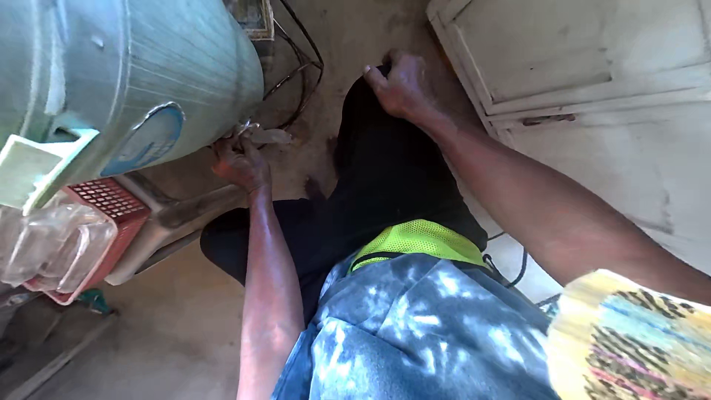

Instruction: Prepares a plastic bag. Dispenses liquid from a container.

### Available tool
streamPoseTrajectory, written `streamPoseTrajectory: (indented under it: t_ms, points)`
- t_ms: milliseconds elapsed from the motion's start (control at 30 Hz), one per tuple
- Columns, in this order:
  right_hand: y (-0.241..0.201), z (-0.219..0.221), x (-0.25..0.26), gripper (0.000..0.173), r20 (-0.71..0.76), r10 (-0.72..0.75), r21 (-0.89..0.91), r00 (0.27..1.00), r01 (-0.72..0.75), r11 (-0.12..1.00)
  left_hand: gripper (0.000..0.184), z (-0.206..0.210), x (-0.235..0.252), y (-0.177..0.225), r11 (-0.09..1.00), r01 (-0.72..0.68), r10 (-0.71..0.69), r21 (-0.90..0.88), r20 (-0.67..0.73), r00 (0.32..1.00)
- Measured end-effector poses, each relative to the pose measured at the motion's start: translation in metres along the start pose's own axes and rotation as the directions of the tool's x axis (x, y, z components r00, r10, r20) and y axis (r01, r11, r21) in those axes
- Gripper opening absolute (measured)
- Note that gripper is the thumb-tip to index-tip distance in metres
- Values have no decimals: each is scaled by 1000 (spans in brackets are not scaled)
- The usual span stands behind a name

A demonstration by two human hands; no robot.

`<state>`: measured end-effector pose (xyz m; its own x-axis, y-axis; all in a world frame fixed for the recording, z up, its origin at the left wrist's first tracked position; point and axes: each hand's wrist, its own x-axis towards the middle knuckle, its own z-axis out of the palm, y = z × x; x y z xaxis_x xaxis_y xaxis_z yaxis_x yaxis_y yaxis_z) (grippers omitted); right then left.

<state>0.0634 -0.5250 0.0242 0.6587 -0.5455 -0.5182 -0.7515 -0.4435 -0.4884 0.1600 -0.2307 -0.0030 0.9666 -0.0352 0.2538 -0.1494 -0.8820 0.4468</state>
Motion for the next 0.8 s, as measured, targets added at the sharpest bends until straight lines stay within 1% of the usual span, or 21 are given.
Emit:
streamPoseTrajectory:
  t_ms: [133, 267, 433, 700, 800]
  points:
    - [-4, -3, 5, 61, 12, -43, -23, 999, 43, 999, 23, -3, -1, 7, 1000, 25, -25, 18, 5, 1000]
    - [6, -3, 9, 58, 35, -51, 22, 998, 50, 999, 22, -3, -2, 9, 998, 43, -44, 34, 11, 999]
    - [9, -4, 6, 56, 26, -52, 40, 998, 51, 998, 22, -5, -1, 12, 997, 52, -54, 64, 18, 998]
    - [8, -2, 8, 54, 21, -52, 43, 998, 51, 998, 20, -2, -2, 5, 999, 34, -33, 35, -9, 999]
    - [9, -2, 9, 53, 21, -51, 50, 998, 50, 998, 21, 1, -2, 2, 998, 48, -47, 38, -12, 999]
